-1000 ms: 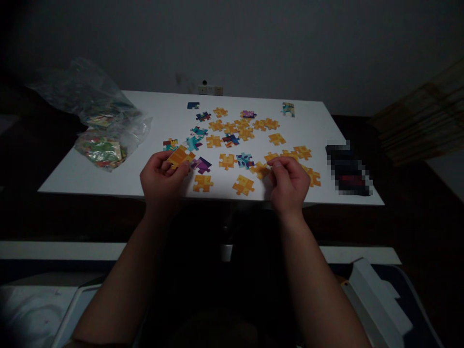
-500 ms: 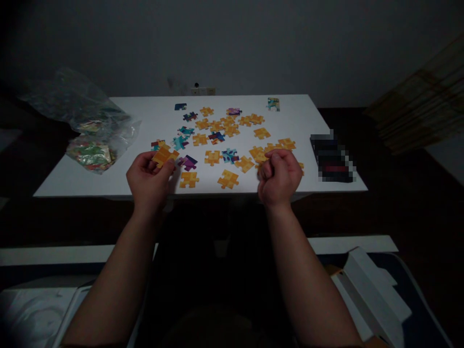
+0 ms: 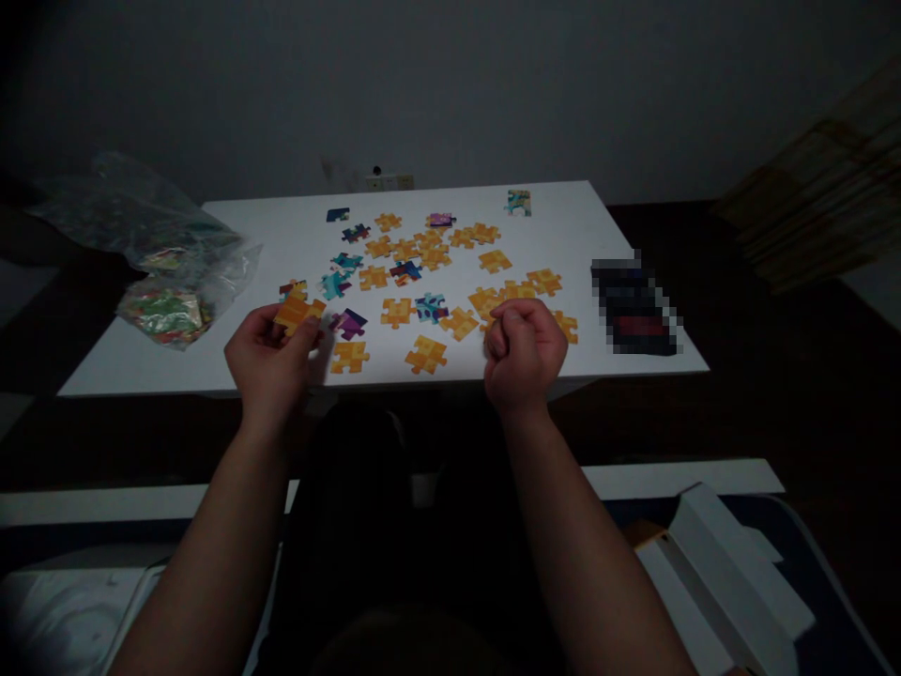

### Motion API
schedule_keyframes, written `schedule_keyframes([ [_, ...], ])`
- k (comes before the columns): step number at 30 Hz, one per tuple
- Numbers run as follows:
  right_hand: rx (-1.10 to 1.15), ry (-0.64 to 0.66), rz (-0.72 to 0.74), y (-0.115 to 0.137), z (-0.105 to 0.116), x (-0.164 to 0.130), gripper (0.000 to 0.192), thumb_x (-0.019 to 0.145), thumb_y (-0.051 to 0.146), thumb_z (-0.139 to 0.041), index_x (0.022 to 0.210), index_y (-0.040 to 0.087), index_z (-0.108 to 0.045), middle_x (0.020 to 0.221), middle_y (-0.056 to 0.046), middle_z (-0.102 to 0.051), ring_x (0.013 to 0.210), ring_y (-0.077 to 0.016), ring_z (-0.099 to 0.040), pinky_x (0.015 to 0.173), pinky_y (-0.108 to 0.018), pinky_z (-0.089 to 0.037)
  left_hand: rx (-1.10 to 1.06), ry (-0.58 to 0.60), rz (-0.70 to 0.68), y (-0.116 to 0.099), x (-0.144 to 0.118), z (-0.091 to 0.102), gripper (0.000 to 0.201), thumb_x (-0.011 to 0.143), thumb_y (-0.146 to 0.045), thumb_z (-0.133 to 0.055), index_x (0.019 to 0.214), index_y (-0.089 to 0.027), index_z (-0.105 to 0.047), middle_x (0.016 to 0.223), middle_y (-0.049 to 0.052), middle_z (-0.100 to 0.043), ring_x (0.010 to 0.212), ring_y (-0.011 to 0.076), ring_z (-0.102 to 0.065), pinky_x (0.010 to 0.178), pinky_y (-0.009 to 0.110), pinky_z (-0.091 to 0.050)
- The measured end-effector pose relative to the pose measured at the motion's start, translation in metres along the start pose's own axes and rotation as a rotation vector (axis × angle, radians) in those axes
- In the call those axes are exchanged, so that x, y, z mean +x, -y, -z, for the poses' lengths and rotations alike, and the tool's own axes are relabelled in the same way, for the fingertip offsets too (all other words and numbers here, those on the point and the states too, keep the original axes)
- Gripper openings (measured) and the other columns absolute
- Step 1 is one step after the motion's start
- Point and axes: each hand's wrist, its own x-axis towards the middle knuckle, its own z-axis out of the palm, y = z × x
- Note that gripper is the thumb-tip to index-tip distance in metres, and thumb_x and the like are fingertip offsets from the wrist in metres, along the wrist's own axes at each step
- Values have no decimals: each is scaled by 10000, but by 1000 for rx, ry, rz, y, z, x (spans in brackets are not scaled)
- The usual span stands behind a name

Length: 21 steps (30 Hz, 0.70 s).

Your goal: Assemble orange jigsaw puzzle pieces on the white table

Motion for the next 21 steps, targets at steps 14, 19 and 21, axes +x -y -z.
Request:
schedule_keyframes([
  [14,29,-34,103,4,3,-2,235,928,433,-705,781,274,-615,542,97,-317,430,-104,-275,433,-249,-232,-31,-118,-63,8,-4,7,290,870,-378,-839,1061,-219,-689,945,28,-830,723,148,-772,723,273,-649],
  [19,-153,-94,231,13,32,13,159,920,398,-707,804,291,-688,607,42,-436,481,-141,-383,473,-300,-287,-28,-104,-71,8,-5,8,286,883,-369,-850,1073,-223,-694,942,22,-832,740,155,-775,736,284,-650],
  [21,-338,-95,268,16,52,21,152,940,417,-676,842,307,-717,671,18,-499,532,-165,-446,511,-321,-320,-21,-100,-68,9,-4,9,284,884,-374,-855,1065,-229,-692,937,21,-834,746,163,-779,737,292,-653],
])
